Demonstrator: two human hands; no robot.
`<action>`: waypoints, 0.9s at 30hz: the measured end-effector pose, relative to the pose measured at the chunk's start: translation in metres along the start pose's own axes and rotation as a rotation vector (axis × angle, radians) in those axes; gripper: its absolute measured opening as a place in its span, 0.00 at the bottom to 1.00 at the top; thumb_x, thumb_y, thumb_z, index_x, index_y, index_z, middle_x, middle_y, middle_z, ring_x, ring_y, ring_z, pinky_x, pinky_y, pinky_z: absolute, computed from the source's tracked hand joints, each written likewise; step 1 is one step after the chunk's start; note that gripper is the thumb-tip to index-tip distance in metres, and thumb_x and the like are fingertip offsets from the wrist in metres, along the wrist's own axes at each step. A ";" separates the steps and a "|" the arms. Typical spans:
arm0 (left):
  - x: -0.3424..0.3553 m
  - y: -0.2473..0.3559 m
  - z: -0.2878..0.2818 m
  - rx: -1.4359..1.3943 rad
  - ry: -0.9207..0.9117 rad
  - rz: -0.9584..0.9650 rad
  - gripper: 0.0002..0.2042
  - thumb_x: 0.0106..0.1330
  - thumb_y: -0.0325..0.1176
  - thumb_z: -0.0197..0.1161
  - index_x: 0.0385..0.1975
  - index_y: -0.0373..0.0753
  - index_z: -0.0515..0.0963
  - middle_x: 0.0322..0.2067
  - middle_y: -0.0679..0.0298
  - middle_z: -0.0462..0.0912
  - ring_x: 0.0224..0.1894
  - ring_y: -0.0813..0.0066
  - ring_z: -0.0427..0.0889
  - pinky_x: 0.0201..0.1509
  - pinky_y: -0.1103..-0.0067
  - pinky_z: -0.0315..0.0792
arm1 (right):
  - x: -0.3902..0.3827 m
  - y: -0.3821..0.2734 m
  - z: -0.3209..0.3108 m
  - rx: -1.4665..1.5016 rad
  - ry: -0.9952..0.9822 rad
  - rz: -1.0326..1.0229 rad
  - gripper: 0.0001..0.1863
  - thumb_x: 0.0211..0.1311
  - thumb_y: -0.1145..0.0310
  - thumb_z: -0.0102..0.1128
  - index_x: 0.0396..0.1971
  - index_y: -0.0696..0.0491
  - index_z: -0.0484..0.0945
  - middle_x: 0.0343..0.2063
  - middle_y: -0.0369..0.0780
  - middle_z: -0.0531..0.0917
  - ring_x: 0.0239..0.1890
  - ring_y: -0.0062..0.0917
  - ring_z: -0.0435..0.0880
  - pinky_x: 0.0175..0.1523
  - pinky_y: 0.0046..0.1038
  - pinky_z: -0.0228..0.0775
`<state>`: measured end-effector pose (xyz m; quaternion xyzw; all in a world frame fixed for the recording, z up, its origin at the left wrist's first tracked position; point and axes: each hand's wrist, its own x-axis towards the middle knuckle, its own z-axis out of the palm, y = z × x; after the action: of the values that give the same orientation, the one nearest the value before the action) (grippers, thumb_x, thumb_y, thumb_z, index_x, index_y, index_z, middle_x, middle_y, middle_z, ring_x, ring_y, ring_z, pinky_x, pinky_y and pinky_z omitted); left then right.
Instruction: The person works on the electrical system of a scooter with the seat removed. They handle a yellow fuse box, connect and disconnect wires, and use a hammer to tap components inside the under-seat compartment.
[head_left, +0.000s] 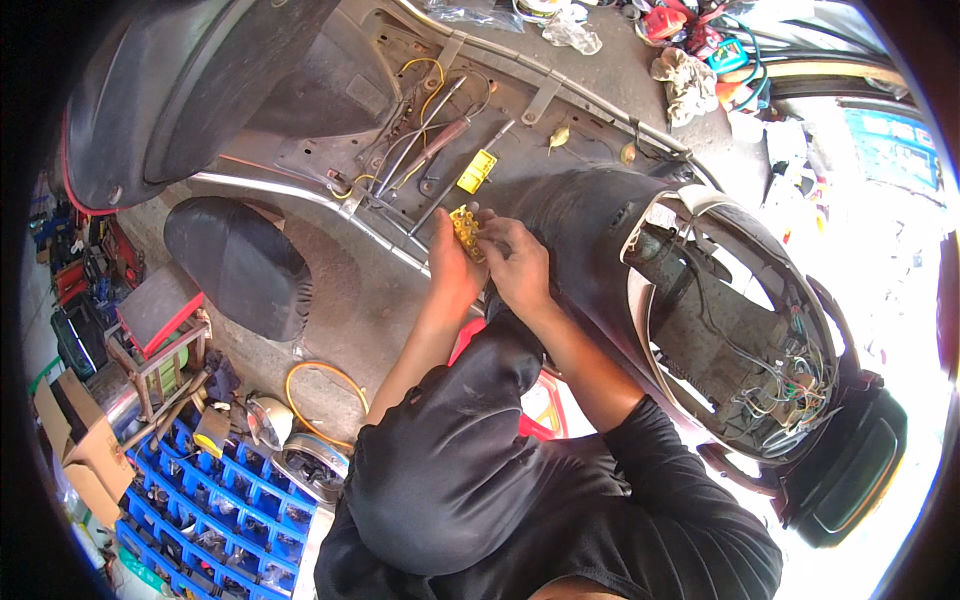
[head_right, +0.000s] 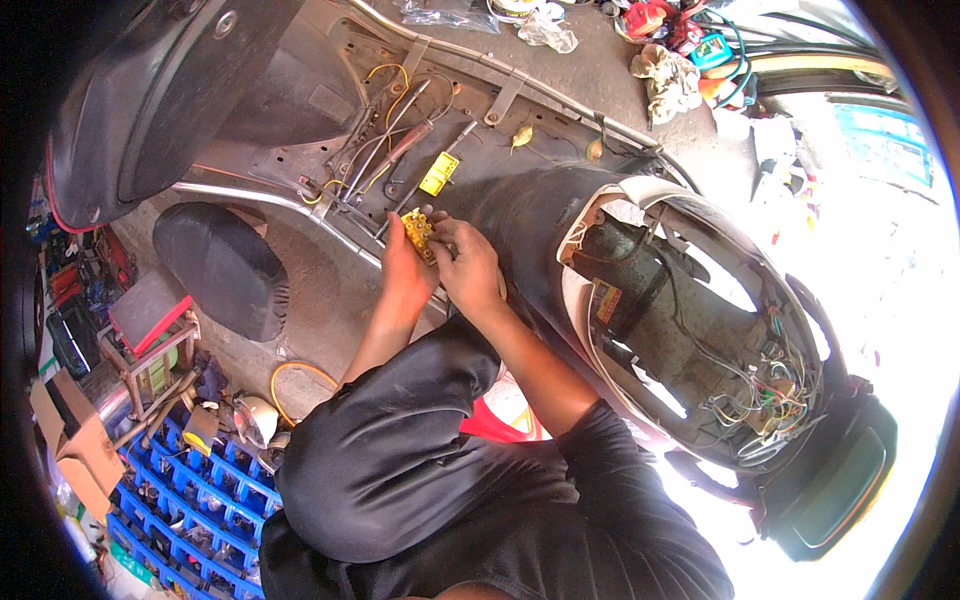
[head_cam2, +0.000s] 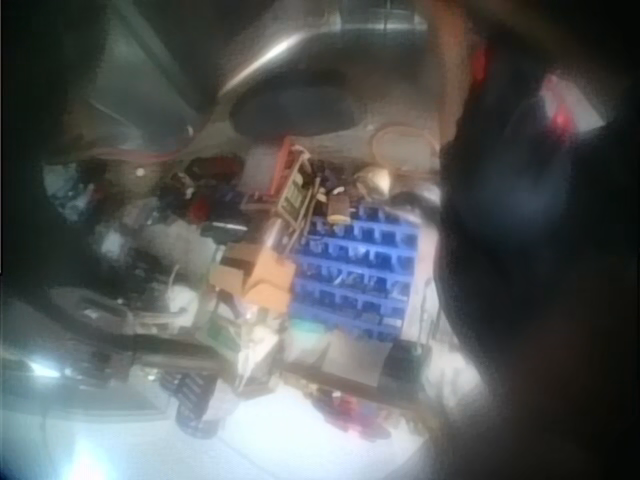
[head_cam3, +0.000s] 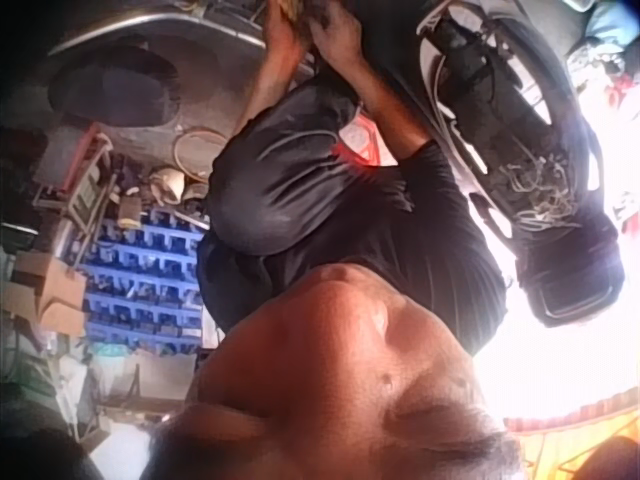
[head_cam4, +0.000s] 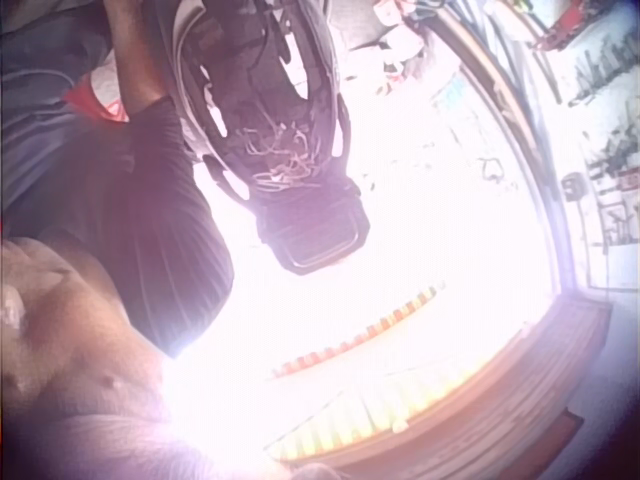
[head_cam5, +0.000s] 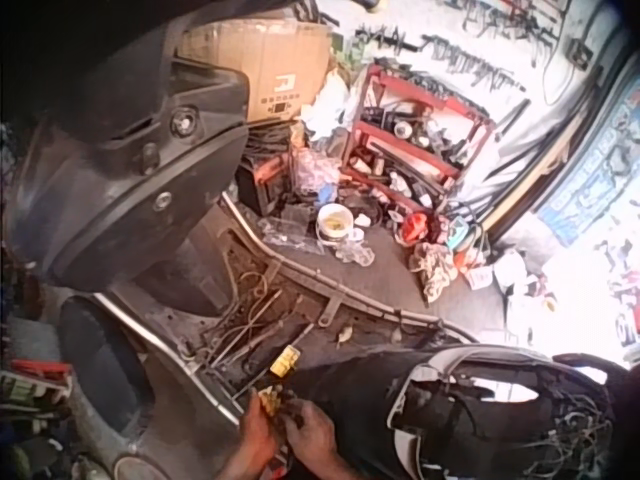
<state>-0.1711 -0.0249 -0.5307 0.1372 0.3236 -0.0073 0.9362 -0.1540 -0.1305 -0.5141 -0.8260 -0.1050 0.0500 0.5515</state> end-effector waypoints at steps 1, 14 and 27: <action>-0.001 0.000 0.000 -0.008 -0.002 -0.005 0.27 0.75 0.58 0.41 0.48 0.38 0.74 0.42 0.56 0.81 0.47 0.63 0.79 0.54 0.67 0.73 | 0.000 0.000 0.000 0.005 0.002 0.003 0.13 0.56 0.80 0.67 0.41 0.58 0.76 0.39 0.43 0.85 0.42 0.28 0.88 0.45 0.27 0.81; 0.003 -0.001 0.000 -0.080 -0.054 -0.074 0.28 0.74 0.60 0.42 0.47 0.38 0.75 0.44 0.56 0.81 0.48 0.61 0.79 0.57 0.66 0.72 | 0.005 0.000 -0.006 0.023 0.018 0.032 0.14 0.50 0.76 0.70 0.36 0.57 0.76 0.36 0.44 0.83 0.35 0.34 0.85 0.42 0.32 0.76; 0.006 0.001 -0.006 -0.082 -0.075 -0.116 0.29 0.73 0.60 0.43 0.47 0.36 0.75 0.45 0.54 0.81 0.50 0.60 0.79 0.58 0.64 0.71 | 0.007 -0.015 -0.013 0.082 -0.011 0.173 0.11 0.51 0.78 0.68 0.35 0.57 0.78 0.35 0.44 0.83 0.36 0.31 0.86 0.42 0.29 0.77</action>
<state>-0.1693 -0.0216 -0.5384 0.0795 0.2955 -0.0533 0.9505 -0.1464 -0.1350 -0.4946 -0.8084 -0.0339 0.1063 0.5779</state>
